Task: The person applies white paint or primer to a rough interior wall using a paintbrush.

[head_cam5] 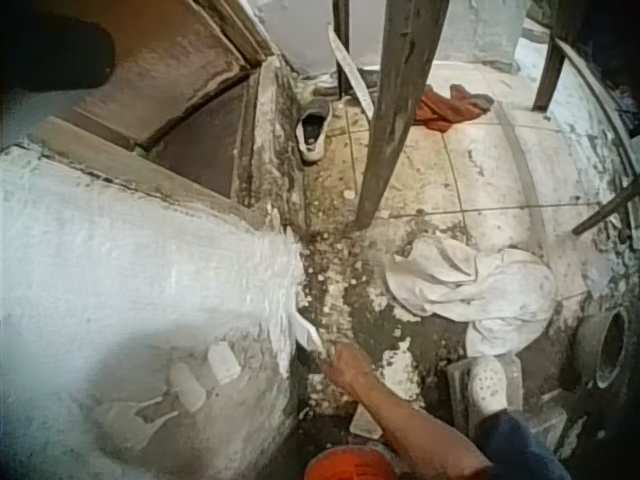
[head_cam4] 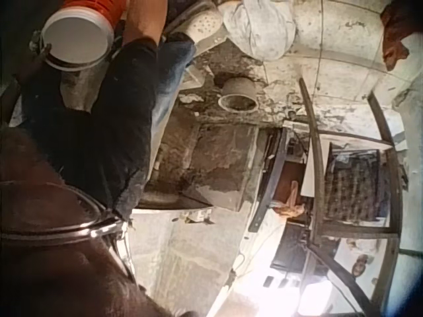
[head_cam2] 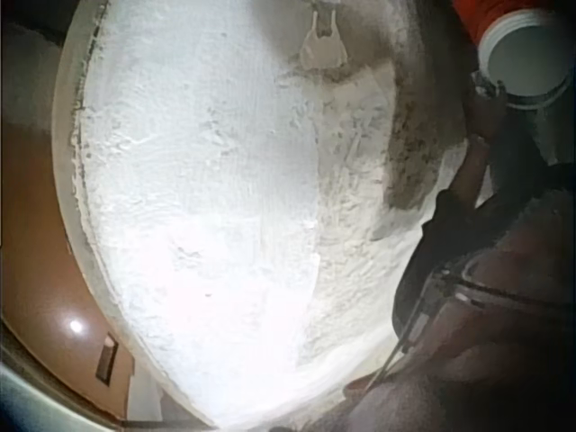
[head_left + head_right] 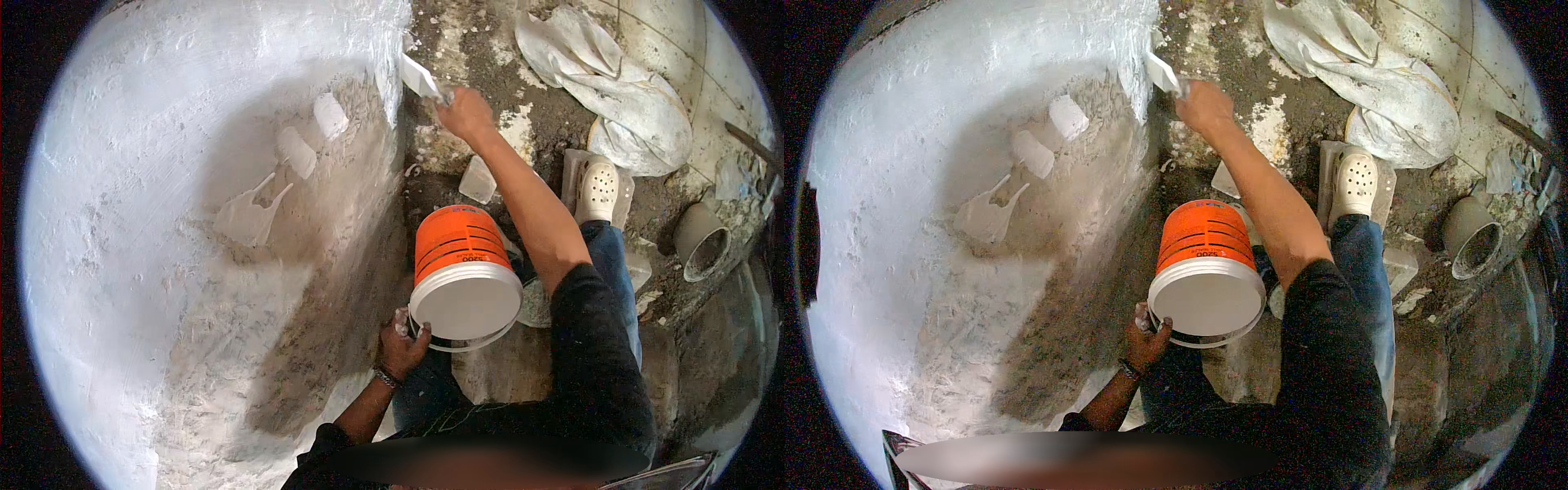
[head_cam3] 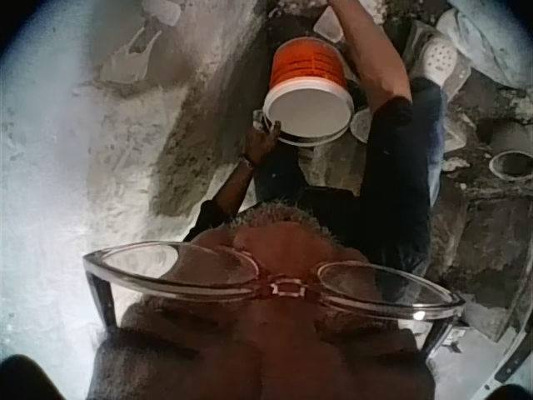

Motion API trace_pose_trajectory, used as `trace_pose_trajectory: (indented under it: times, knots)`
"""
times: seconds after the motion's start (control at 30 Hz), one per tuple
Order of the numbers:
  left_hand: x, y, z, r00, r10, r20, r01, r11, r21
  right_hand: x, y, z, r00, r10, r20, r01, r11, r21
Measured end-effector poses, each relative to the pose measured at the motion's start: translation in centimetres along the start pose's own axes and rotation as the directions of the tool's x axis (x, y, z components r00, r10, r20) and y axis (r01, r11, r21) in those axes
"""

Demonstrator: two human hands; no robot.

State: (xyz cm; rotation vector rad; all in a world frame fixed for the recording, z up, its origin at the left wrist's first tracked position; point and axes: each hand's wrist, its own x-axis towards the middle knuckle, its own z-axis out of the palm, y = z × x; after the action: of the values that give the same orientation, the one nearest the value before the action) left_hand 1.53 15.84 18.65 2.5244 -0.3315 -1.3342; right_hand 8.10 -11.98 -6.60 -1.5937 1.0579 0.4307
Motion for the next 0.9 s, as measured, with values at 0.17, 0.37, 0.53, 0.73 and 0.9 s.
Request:
trace_pose_trajectory:
  times: [0.17, 0.37, 0.53, 0.73, 0.9]
  knots:
    - [0.1, 0.1, -0.2, 0.996, -0.056, 0.076, 0.062, 0.994, -0.084, 0.7, -0.2, 1.9, 0.982, -0.187, 0.025, 0.188, 0.979, -0.08]
    - [0.2, -0.1, -0.1, 0.997, -0.063, 0.053, 0.067, 0.995, -0.068, 2.5, 0.3, 1.7, 0.979, -0.096, -0.18, 0.102, 0.994, 0.029]
    - [0.0, 0.4, -0.3, 0.996, -0.088, 0.029, 0.09, 0.992, -0.083, 3.2, 0.7, 2.9, 0.997, -0.003, -0.072, 0.01, 0.996, 0.09]
    - [0.4, 1.0, -0.5, 0.997, -0.063, 0.038, 0.065, 0.996, -0.065, 4.5, 1.6, 1.2, 0.963, -0.079, 0.259, 0.149, 0.953, -0.263]
    - [0.1, 0.7, -0.1, 0.996, -0.085, 0.024, 0.087, 0.992, -0.09, 5.2, -0.3, -1.3, 0.983, -0.137, -0.118, 0.152, 0.981, 0.122]
